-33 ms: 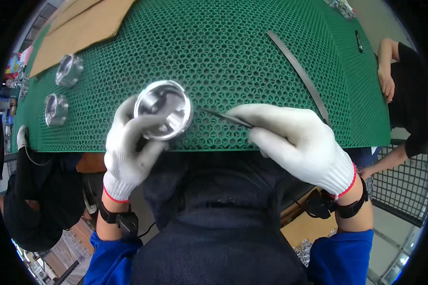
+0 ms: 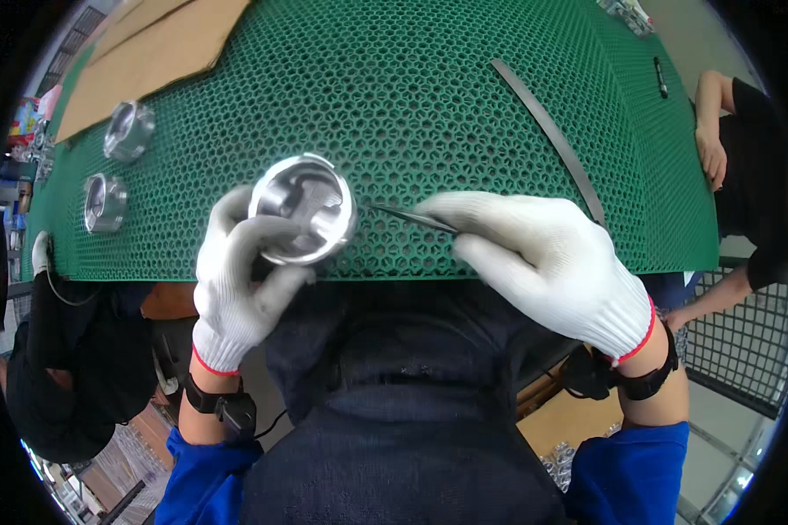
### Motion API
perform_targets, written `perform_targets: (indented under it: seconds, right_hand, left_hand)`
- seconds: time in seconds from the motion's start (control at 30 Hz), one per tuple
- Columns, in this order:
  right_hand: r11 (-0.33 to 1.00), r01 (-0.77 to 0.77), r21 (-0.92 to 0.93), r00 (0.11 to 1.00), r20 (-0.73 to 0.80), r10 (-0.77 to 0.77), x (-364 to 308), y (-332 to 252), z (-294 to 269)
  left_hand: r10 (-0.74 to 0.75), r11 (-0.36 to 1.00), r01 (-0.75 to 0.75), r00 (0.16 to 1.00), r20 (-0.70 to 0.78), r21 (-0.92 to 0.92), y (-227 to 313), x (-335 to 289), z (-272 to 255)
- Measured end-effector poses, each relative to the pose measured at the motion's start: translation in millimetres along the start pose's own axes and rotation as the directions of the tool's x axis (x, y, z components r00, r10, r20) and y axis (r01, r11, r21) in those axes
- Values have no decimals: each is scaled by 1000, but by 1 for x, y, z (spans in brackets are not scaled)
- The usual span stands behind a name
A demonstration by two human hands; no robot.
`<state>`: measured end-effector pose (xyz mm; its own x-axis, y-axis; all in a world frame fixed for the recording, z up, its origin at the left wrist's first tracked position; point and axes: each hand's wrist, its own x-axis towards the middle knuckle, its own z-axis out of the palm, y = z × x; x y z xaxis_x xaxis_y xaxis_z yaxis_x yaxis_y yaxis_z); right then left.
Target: Inspecting metal engine pistons and checking grooves using a small probe tool.
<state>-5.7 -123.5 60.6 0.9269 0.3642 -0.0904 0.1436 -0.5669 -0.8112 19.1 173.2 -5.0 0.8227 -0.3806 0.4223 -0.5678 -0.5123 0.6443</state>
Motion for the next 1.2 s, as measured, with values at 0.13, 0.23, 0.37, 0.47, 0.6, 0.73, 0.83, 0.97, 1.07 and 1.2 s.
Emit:
perform_targets:
  seconds: [0.13, 0.23, 0.37, 0.47, 0.6, 0.73, 0.83, 0.97, 1.07, 1.2]
  right_hand:
    - [835, 236, -496, 965, 19, -261, 23, -4, 5]
    - [686, 245, -685, 951, 31, -309, 32, -4, 13]
    - [744, 163, -648, 980, 193, -47, 13, -27, 21]
    - [775, 204, -598, 977, 171, -126, 10, -22, 22]
    - [731, 165, -662, 986, 113, -121, 11, -19, 24]
    - [831, 147, -537, 980, 195, -47, 1, -21, 39]
    - [993, -43, -112, 978, 199, 64, 1, -13, 57]
    - [602, -576, 553, 775, 605, 185, 5, -19, 55]
    - [723, -396, 567, 890, 430, 151, 7, -31, 50]
    - [814, -380, 440, 920, 88, 382, 16, -19, 27]
  left_hand:
    - [-8, 993, 6, 1000, 13, 114, 4, -12, 2]
    - [-59, 986, 54, 998, 32, 159, 8, -11, 3]
    - [-69, 984, 64, 997, 27, 168, 9, -9, 4]
    - [-38, 986, 34, 999, 20, 162, 9, -8, 4]
    - [-39, 982, 30, 998, 45, 186, 11, -9, 2]
    - [-1, 976, -19, 996, 88, 217, 11, -6, 0]
    - [-6, 976, -14, 996, 92, 219, 11, -5, 0]
    - [-62, 981, 43, 994, 95, 189, 9, -10, 1]
    - [4, 972, -16, 999, 53, 233, 2, -17, 4]
    - [14, 994, -8, 999, -50, 107, 1, -21, 3]
